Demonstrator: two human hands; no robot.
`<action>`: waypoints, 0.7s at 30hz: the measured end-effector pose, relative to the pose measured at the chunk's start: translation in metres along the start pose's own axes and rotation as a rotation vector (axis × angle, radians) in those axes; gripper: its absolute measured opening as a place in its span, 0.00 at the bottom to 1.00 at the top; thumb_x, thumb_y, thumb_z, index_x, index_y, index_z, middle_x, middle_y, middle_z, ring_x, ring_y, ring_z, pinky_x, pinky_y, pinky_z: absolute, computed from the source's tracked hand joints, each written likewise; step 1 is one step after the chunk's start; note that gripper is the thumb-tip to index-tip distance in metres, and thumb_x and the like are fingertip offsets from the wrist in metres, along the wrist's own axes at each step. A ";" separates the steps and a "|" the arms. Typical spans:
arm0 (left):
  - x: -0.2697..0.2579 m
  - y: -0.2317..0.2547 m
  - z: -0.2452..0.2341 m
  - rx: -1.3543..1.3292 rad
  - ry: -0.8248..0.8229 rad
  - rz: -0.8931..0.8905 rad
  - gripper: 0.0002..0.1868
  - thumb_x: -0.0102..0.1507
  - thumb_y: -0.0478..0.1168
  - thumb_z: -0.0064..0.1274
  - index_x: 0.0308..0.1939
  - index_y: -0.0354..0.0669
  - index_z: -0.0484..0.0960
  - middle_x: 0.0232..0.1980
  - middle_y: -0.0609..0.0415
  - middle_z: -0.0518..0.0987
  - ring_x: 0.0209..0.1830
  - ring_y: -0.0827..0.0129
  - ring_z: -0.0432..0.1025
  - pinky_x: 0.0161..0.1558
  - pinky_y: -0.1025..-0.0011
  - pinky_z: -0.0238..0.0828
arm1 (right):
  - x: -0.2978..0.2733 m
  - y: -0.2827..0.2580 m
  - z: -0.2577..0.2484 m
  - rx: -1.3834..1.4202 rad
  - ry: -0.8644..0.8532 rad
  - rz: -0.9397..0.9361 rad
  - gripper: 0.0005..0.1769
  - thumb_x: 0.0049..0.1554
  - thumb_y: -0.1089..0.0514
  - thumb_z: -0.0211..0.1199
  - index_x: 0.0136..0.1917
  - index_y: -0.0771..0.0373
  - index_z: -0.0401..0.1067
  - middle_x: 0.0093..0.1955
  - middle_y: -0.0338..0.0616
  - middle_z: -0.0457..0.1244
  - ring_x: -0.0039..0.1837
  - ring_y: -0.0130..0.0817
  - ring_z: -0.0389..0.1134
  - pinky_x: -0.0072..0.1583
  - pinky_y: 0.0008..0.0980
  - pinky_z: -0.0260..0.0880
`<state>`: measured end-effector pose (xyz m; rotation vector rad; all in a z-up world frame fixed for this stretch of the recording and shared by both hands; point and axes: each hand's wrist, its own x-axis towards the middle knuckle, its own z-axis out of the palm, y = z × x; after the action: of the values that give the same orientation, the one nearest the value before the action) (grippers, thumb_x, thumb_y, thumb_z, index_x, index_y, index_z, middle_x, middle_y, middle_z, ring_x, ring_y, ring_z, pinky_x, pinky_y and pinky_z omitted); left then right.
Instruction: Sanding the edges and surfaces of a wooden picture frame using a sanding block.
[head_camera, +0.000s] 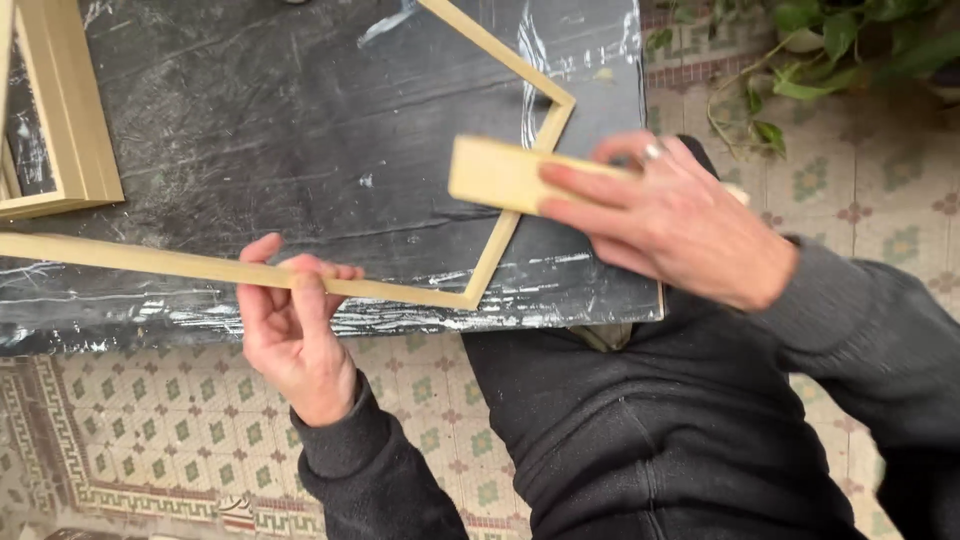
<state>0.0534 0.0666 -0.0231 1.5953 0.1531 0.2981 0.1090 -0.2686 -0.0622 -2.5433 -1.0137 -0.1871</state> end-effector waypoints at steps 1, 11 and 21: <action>0.000 0.001 -0.003 0.033 0.023 0.023 0.18 0.76 0.31 0.46 0.70 0.35 0.66 0.46 0.52 0.78 0.46 0.68 0.78 0.55 0.63 0.85 | 0.003 0.001 0.007 0.042 -0.025 -0.087 0.34 0.48 0.52 0.73 0.68 0.54 0.74 0.72 0.35 0.64 0.63 0.45 0.64 0.58 0.42 0.66; 0.003 0.000 -0.001 0.070 0.058 0.049 0.18 0.77 0.32 0.46 0.70 0.36 0.67 0.44 0.53 0.79 0.44 0.70 0.78 0.53 0.64 0.86 | 0.004 -0.008 -0.006 0.071 0.017 -0.190 0.36 0.43 0.51 0.72 0.67 0.53 0.75 0.70 0.39 0.66 0.62 0.42 0.67 0.58 0.42 0.68; -0.008 0.001 0.006 0.085 0.009 0.123 0.16 0.78 0.30 0.47 0.69 0.36 0.67 0.45 0.52 0.79 0.43 0.70 0.78 0.54 0.65 0.84 | 0.011 -0.016 -0.028 0.151 -0.132 -0.073 0.33 0.44 0.55 0.70 0.65 0.50 0.74 0.68 0.40 0.66 0.58 0.41 0.68 0.64 0.36 0.65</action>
<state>0.0472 0.0582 -0.0228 1.6915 0.0751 0.3987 0.1070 -0.2624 -0.0282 -2.4097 -1.1261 0.0364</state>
